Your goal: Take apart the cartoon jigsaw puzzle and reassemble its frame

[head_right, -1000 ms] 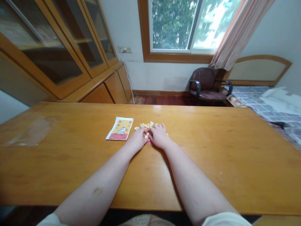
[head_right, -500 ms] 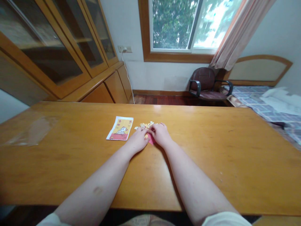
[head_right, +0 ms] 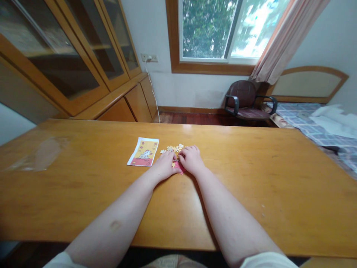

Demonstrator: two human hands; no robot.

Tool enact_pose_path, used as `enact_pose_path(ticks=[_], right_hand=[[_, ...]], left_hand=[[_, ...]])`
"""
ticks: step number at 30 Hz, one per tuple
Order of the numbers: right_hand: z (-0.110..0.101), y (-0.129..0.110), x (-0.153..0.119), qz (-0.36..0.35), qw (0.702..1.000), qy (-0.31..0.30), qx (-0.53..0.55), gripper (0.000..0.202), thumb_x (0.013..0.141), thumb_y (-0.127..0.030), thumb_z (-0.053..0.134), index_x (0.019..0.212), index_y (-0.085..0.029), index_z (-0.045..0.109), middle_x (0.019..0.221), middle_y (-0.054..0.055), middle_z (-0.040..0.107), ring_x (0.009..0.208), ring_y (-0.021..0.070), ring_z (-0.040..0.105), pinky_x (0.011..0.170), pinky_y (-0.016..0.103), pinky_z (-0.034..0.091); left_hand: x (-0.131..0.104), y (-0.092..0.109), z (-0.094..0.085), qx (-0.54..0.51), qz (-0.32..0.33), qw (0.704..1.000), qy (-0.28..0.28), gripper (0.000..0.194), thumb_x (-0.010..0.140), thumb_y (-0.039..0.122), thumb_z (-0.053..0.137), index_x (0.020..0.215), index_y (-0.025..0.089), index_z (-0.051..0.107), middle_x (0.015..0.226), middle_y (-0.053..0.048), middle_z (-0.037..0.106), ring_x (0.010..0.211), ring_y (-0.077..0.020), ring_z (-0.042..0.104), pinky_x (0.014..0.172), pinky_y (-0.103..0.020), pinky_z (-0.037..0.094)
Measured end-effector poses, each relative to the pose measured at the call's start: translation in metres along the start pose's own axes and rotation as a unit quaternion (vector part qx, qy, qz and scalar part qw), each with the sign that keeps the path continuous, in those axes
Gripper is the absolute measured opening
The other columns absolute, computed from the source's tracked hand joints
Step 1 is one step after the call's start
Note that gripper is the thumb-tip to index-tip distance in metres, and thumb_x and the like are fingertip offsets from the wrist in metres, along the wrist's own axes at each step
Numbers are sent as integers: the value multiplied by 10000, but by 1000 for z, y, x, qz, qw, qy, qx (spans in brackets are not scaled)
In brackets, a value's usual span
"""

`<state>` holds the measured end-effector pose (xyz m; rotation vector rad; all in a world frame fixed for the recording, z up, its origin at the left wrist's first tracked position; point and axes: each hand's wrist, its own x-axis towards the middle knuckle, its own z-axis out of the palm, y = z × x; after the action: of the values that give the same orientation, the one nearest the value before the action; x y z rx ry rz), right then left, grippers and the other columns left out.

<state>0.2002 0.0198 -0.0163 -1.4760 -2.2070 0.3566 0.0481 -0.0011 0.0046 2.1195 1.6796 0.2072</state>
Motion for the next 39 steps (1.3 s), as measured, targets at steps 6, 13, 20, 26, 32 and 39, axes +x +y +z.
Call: enact_pose_path(ticks=[6,13,20,26,32,39], right_hand=[[0,1,0,-8,1000,-18,7,194,876,-234,520,816,-214,703,869,40,696,867,190,543,934,367,313],[-2,-3,-1,-11,999,-28,-15,186,838,-192,539,827,-214,723,913,53,681,923,203,524,961,378,303],[-2,-3,-1,-9,1000,-25,-9,187,857,-212,532,805,-204,711,925,50,683,909,198,526,935,353,320],[-2,0,1,-20,999,-21,-15,291,914,-247,470,710,-198,672,819,39,664,837,174,523,875,317,325],[-5,-2,0,-16,999,-5,50,314,934,-350,473,760,-199,686,727,23,644,785,168,530,858,321,337],[2,1,3,-13,991,-12,131,170,858,-307,595,889,-201,725,790,40,687,799,176,571,825,320,402]], left_hand=[[5,-2,4,-51,4,999,7,347,672,308,758,951,184,594,1025,-94,657,985,-259,613,839,-337,479],[6,-6,6,-43,12,999,-10,386,637,328,780,964,182,636,1010,-99,674,942,-262,630,812,-336,481],[7,-9,8,-49,47,998,-8,161,681,247,739,767,209,608,879,-32,668,859,-209,617,763,-294,463],[9,-9,10,-69,15,997,20,134,740,238,673,785,210,550,817,-7,655,773,-182,602,683,-273,432],[8,-7,6,-117,-26,989,88,96,817,265,580,881,209,536,844,-23,651,756,-172,598,659,-271,426],[11,-10,1,-153,-43,979,124,201,800,197,602,1001,191,596,1011,-56,683,893,-179,622,782,-275,471]])
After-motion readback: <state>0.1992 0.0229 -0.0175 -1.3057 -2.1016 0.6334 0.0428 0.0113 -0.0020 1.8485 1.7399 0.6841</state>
